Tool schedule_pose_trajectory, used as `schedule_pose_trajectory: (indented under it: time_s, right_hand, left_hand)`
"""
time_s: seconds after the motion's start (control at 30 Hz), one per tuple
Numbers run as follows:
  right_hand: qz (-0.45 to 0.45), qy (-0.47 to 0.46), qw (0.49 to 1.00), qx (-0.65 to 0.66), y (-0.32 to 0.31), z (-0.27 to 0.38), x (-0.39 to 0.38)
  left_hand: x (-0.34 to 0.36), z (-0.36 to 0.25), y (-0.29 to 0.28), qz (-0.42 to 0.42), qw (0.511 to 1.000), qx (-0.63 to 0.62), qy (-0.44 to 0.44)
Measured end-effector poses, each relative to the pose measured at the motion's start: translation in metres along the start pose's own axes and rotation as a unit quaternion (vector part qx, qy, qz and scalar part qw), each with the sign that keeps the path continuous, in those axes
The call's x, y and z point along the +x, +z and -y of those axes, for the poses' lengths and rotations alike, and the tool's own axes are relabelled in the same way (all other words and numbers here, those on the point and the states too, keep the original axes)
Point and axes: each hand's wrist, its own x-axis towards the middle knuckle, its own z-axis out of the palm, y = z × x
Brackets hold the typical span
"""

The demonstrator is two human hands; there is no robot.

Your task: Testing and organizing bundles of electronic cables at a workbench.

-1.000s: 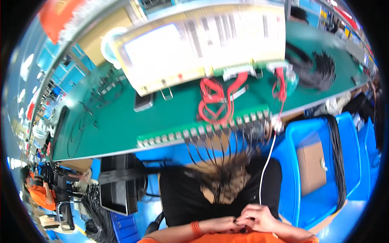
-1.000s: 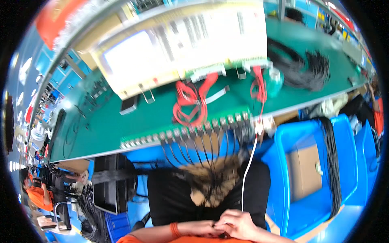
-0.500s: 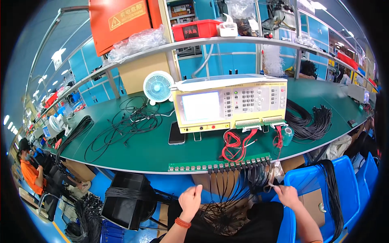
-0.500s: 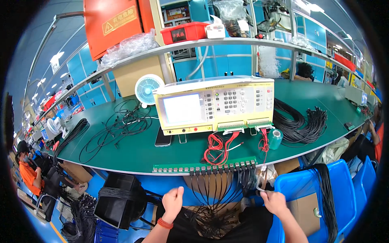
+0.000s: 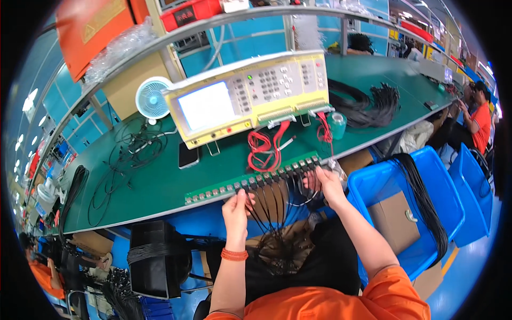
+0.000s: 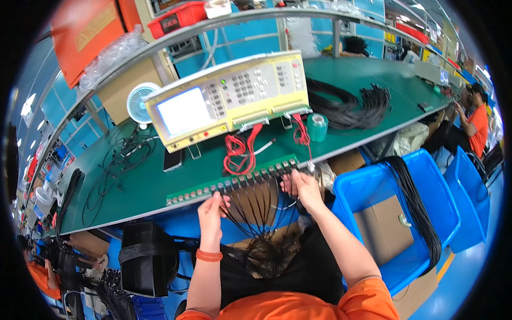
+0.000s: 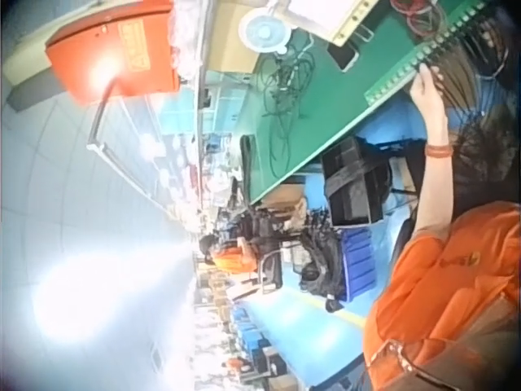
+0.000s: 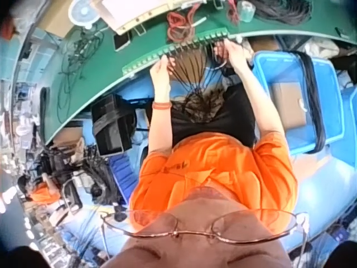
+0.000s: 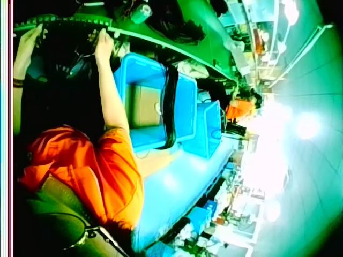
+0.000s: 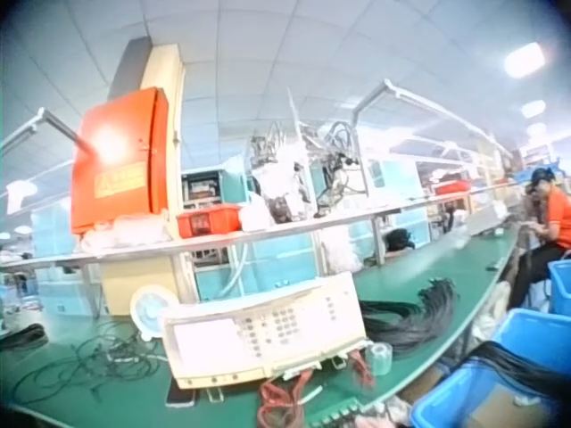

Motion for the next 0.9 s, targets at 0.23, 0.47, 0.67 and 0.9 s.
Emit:
schedule_pose_trajectory:
  time_s: [0.23, 0.47, 0.67, 0.9]
  right_hand:
    - [0.015, 0.004, 1.000, -0.005, -0.003, -0.002, 0.001]
    - [0.034, 0.048, 0.998, 0.009, -0.003, -0.021, -0.025]
    - [-0.025, 0.002, 1.000, -0.017, -0.010, -0.035, -0.039]
    - [-0.031, -0.013, 0.997, -0.064, -0.024, -0.049, -0.046]
  left_hand:
    - [0.000, 0.004, -0.001, 0.008, 1.000, 0.014, 0.011]
    - [-0.014, 0.029, -0.004, 0.029, 0.999, 0.023, 0.023]
    - [-0.024, 0.042, -0.009, 0.010, 0.999, 0.017, 0.032]
    - [-0.025, 0.048, -0.019, -0.001, 0.999, 0.036, 0.034]
